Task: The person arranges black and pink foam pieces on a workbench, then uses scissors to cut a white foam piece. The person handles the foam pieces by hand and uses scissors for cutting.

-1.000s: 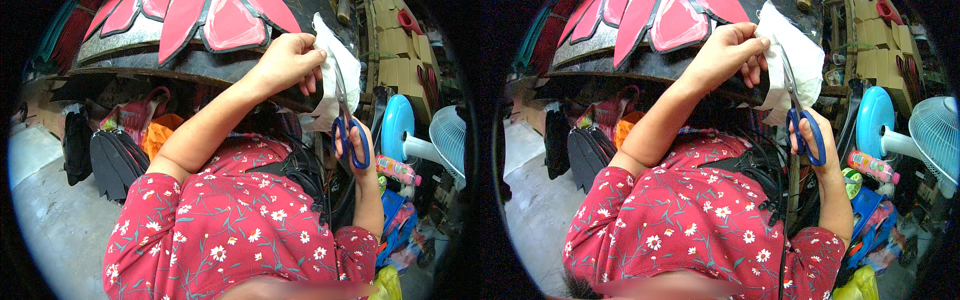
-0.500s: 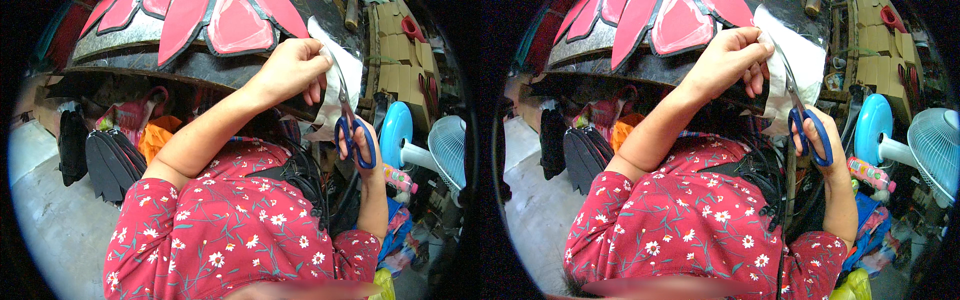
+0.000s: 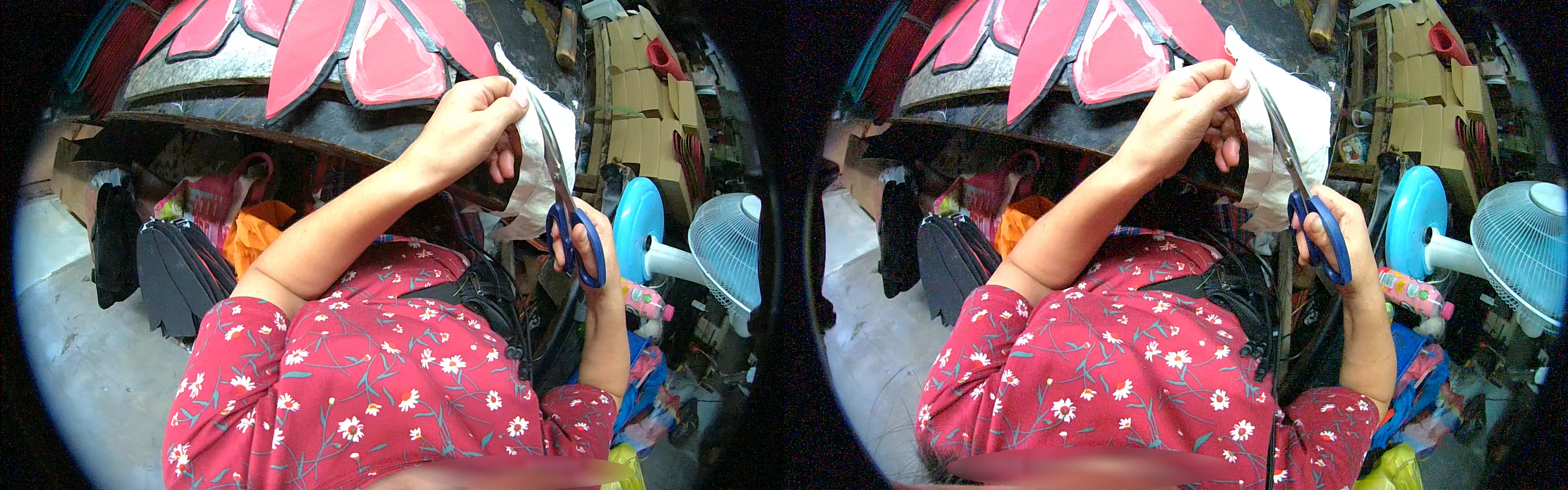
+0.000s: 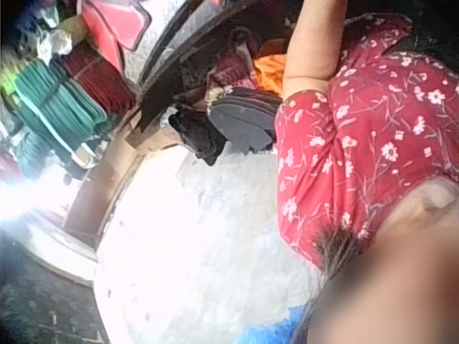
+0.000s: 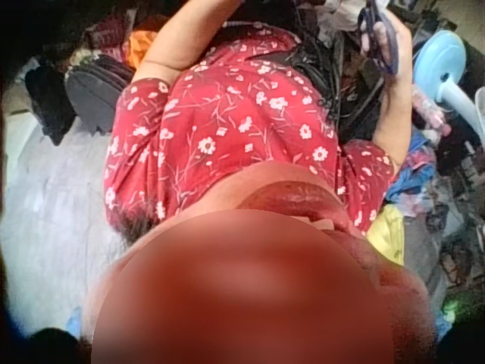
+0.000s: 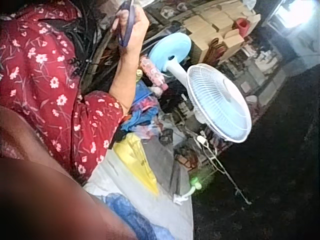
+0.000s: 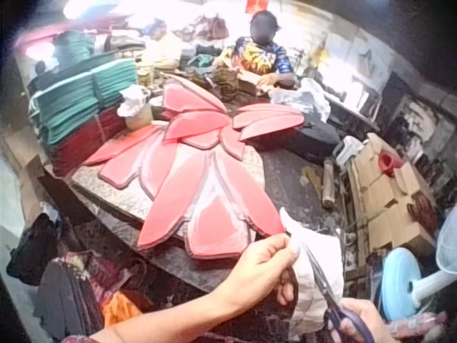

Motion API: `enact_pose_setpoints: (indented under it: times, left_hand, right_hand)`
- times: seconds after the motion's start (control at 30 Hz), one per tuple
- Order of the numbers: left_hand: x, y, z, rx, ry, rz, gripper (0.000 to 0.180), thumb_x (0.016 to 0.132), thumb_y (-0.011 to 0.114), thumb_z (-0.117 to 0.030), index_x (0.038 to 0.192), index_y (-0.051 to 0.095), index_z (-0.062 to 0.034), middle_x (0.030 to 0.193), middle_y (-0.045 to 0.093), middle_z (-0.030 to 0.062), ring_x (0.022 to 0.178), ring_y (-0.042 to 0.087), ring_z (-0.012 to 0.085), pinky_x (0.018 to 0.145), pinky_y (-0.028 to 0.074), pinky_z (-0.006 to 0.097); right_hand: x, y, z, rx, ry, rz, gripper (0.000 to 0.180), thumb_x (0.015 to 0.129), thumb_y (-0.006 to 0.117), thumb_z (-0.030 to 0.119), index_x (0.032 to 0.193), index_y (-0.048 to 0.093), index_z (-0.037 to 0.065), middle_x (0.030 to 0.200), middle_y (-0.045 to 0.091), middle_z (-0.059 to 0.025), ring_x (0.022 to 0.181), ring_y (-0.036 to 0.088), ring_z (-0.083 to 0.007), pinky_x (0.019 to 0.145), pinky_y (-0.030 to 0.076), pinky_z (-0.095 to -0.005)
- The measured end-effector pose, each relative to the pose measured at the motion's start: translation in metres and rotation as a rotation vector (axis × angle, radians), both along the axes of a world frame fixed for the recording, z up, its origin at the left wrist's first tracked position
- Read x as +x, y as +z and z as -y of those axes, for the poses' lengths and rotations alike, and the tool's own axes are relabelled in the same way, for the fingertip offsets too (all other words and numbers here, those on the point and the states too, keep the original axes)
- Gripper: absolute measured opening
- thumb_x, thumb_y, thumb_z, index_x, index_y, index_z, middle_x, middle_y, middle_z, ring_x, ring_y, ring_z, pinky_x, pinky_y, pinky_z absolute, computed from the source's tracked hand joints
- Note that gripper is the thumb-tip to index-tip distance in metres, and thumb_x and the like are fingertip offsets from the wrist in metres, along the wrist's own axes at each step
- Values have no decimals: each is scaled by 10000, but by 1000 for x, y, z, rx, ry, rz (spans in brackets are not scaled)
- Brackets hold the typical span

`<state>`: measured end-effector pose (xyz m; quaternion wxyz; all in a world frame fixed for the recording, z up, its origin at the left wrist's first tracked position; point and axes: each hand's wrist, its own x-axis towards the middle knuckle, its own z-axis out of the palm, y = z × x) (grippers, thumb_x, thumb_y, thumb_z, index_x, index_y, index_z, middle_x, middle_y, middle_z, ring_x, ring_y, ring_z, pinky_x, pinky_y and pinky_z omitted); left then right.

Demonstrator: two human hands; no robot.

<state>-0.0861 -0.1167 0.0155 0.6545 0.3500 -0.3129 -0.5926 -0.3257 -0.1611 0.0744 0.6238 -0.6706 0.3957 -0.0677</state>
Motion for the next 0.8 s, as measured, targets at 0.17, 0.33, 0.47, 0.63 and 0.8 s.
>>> enact_pose_setpoints:
  times: [0.17,0.33,0.47,0.63,0.8]
  left_hand:
    - [4,-3,1,-15,-39,-14,249,988,507,-245,949,596,-16,696,638,89,458,599,148,397,481,258]
    - [3,-5,2,-46,2,-80,251,974,471,-214,856,559,-11,627,614,117,424,591,172,356,467,274]
    - [2,-5,3,-58,27,-91,247,974,473,-219,864,561,-16,616,609,110,417,585,166,351,459,271]
    - [2,-5,3,-49,45,-58,261,987,467,-232,871,565,-20,611,607,102,417,583,155,351,455,260]
    - [2,-6,3,-79,45,-46,278,995,469,-241,873,577,-16,617,607,87,422,581,141,352,452,248]
  right_hand:
    - [5,4,8,-19,60,-10,611,830,675,620,930,570,27,652,539,-3,533,527,-77,496,400,-211]
    - [6,5,10,-40,102,12,623,834,664,628,955,570,24,714,549,-4,568,531,-76,519,404,-212]
    - [6,5,9,-63,106,41,617,834,668,623,947,568,25,709,541,1,565,528,-74,512,403,-214]
    - [2,11,12,-33,87,-28,566,843,685,584,881,565,32,651,516,11,515,509,-68,473,395,-207]
    - [0,9,12,-61,78,-11,504,867,695,514,844,563,29,644,518,12,503,515,-64,466,402,-203]
